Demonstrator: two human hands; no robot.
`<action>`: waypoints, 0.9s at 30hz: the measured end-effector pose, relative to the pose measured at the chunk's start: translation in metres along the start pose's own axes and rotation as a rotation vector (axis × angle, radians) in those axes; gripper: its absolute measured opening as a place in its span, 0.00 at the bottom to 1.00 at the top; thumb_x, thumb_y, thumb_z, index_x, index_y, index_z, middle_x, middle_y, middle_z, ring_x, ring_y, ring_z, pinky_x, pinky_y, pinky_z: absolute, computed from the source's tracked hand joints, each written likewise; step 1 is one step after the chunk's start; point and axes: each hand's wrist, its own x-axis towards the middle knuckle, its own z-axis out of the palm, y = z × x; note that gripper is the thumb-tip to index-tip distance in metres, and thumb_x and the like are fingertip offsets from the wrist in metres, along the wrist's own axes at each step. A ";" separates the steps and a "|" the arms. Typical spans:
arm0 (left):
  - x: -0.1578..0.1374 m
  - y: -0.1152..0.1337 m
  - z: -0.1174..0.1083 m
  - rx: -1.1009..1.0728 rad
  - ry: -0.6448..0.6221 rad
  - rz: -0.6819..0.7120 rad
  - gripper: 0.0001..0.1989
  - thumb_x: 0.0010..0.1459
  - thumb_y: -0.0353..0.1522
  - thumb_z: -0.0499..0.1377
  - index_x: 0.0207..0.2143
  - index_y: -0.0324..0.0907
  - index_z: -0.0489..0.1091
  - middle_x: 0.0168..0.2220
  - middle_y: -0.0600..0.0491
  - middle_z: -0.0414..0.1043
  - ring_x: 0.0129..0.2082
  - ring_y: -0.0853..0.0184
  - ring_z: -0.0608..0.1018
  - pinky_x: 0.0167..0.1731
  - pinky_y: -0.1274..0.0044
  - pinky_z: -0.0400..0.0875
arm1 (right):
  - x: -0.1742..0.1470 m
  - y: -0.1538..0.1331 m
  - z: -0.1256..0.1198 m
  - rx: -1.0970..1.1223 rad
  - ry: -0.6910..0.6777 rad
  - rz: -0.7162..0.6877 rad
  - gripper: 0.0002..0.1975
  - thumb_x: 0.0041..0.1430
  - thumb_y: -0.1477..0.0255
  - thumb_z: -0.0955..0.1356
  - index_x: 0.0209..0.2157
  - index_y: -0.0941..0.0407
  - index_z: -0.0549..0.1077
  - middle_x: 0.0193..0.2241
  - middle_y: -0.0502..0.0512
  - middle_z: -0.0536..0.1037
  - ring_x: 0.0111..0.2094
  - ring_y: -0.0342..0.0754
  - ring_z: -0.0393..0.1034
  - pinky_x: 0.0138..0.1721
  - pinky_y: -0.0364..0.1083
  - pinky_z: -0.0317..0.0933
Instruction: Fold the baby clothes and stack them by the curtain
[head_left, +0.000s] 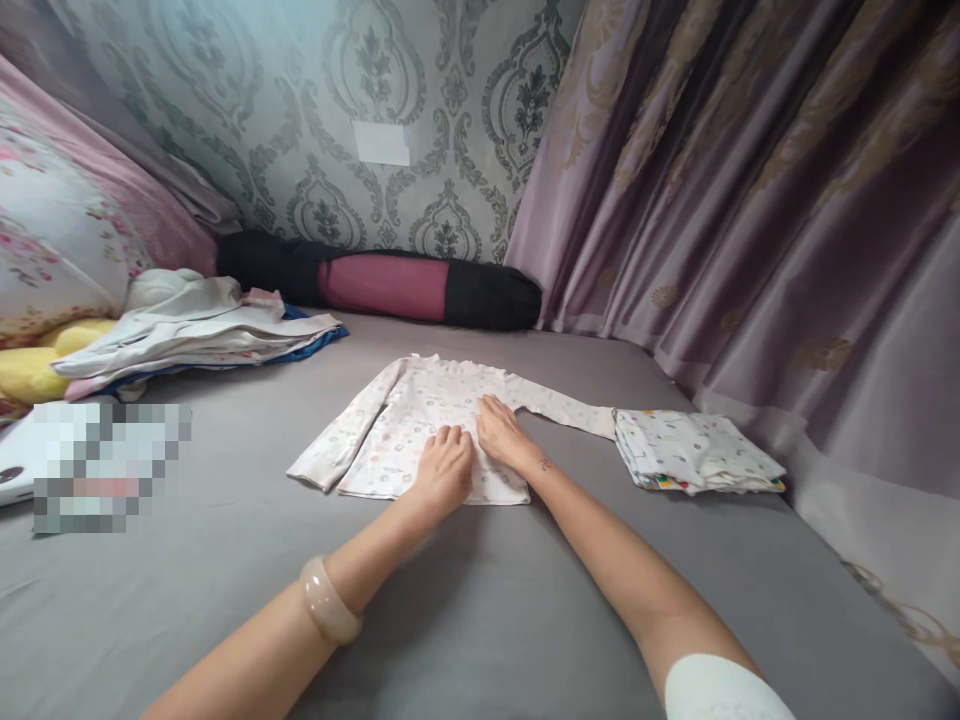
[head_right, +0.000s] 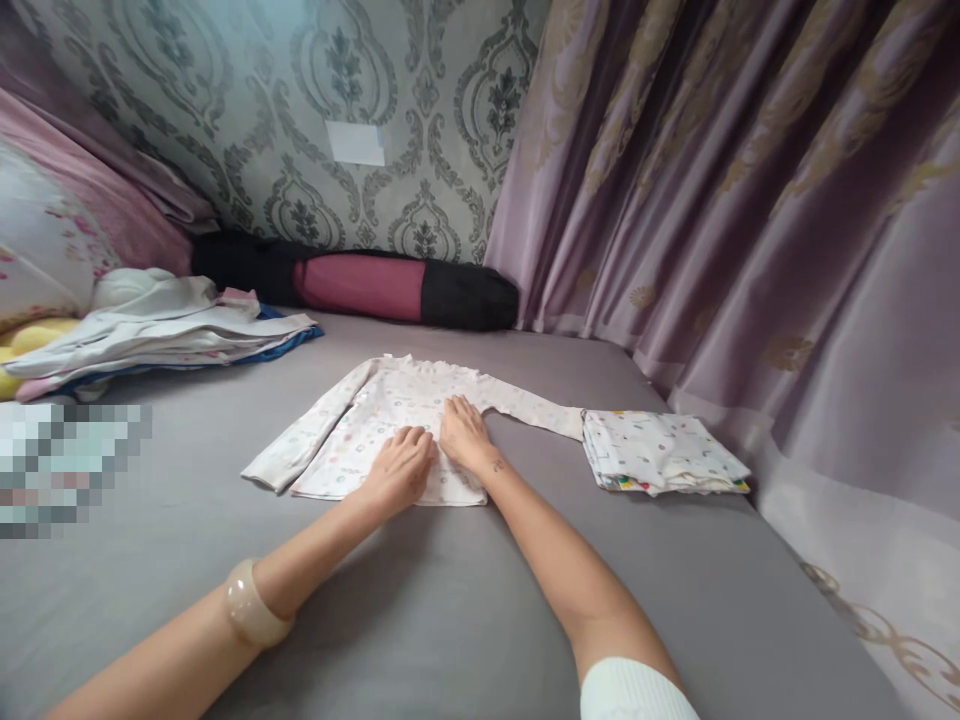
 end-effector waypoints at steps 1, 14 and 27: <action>0.000 -0.008 0.004 0.012 0.011 -0.004 0.15 0.62 0.31 0.48 0.49 0.37 0.66 0.53 0.37 0.67 0.57 0.51 0.66 0.53 0.61 0.63 | 0.002 -0.005 0.004 0.025 -0.020 0.026 0.26 0.67 0.70 0.53 0.62 0.65 0.58 0.64 0.65 0.58 0.65 0.53 0.48 0.63 0.49 0.41; -0.008 -0.025 0.040 0.081 0.052 0.075 0.29 0.68 0.44 0.40 0.65 0.42 0.54 0.67 0.39 0.49 0.67 0.48 0.51 0.62 0.56 0.48 | 0.067 0.000 0.019 0.042 -0.039 0.317 0.32 0.69 0.60 0.49 0.67 0.65 0.48 0.69 0.65 0.42 0.69 0.56 0.33 0.65 0.57 0.30; 0.008 -0.027 0.024 -0.020 0.119 0.225 0.24 0.66 0.46 0.44 0.55 0.43 0.63 0.55 0.42 0.63 0.55 0.56 0.65 0.57 0.63 0.56 | 0.108 0.053 -0.019 -0.061 0.034 0.326 0.22 0.62 0.81 0.56 0.49 0.54 0.74 0.52 0.61 0.73 0.57 0.56 0.60 0.54 0.52 0.54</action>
